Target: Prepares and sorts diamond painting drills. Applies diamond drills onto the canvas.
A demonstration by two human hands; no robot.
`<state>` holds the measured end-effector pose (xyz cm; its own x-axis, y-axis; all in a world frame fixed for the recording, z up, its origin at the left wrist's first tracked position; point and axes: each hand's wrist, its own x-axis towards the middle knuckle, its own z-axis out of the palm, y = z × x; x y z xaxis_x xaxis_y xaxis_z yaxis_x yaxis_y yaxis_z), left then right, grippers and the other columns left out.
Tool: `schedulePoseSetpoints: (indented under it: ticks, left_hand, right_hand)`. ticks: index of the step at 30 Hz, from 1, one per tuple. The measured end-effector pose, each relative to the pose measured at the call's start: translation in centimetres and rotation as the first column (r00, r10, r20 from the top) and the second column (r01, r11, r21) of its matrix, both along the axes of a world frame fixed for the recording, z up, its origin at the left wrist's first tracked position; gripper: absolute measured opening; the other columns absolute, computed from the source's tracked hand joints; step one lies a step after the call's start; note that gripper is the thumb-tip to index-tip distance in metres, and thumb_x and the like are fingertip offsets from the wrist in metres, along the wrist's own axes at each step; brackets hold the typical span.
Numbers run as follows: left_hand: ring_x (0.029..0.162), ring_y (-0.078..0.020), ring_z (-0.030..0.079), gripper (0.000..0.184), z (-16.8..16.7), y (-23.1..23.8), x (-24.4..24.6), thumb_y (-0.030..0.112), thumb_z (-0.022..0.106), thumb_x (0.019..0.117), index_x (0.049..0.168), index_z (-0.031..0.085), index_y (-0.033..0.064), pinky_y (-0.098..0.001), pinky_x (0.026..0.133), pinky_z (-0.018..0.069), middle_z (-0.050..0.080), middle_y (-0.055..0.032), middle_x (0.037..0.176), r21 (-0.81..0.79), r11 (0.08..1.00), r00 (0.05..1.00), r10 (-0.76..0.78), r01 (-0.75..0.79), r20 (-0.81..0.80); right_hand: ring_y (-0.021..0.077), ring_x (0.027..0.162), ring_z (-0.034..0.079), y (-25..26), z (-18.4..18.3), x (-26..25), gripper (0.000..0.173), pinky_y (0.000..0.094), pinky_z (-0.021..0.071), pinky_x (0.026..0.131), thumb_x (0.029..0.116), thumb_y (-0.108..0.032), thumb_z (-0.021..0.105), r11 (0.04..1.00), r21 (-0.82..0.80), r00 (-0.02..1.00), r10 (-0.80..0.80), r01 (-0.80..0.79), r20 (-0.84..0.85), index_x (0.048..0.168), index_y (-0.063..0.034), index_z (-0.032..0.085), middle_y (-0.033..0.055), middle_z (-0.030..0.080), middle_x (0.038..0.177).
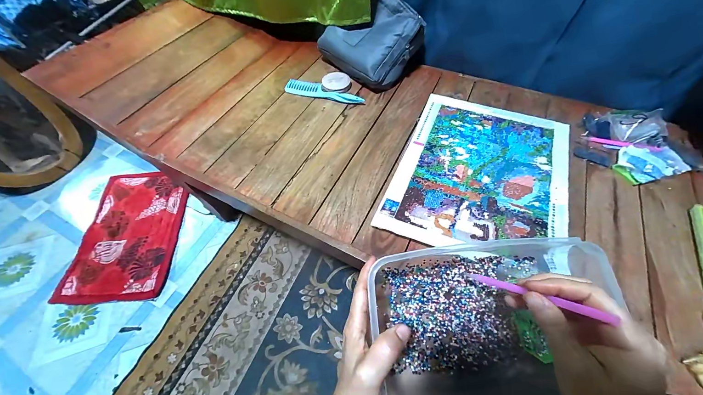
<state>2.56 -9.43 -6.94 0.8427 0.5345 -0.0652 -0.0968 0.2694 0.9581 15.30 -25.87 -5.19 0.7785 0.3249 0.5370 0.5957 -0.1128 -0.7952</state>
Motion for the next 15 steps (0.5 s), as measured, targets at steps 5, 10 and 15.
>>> schedulePoseSetpoints:
  ticks: [5, 10, 15]
  left_hand:
    - [0.108, 0.0002, 0.062, 0.084, 0.1, 0.2, 0.0, 0.032, 0.062, 0.0845, 0.155, 0.029, 0.0007, -0.0191, 0.093, 0.0515, 0.06, -0.0022, 0.13, -0.064, 0.998, 1.0, -0.004, 0.004, 0.007]
    - [0.096, -0.0001, 0.065, 0.069, -0.2, 0.4, 0.2, 0.028, 0.062, 0.0819, 0.141, 0.042, -0.001, -0.0204, 0.085, 0.0549, 0.064, 0.0027, 0.113, -0.135, 0.99, 0.999, 0.033, -0.032, 0.003]
    - [0.092, -0.0014, 0.066, 0.073, -0.4, 0.7, 0.2, 0.031, 0.065, 0.0812, 0.144, 0.041, 0.0021, -0.0204, 0.083, 0.0559, 0.065, 0.0038, 0.11, -0.18, 0.983, 0.999, 0.03, -0.024, 0.034]
  right_hand:
    - [-0.0004, 0.087, 0.069, -1.6, 0.8, -0.2, 0.01, 0.0161, 0.06, 0.077, 0.0989, -0.012, 0.064, 1.0, 0.019, 0.999, -0.015, 0.016, -0.033, 0.102, -0.0038, 0.068, -0.0042, 0.071, 0.1]
    - [-0.0002, 0.083, 0.069, -2.4, 2.4, -0.4, 0.007, 0.0177, 0.0612, 0.075, 0.0979, -0.006, 0.063, 0.999, 0.044, 0.995, -0.024, 0.028, -0.093, 0.102, -0.0043, 0.068, -0.0077, 0.071, 0.099]
    - [0.0012, 0.083, 0.07, -2.9, 2.9, -0.3, 0.008, 0.0194, 0.0617, 0.076, 0.0962, -0.004, 0.063, 0.995, 0.059, 0.993, -0.073, 0.079, -0.098, 0.102, -0.0068, 0.068, -0.0091, 0.071, 0.098]
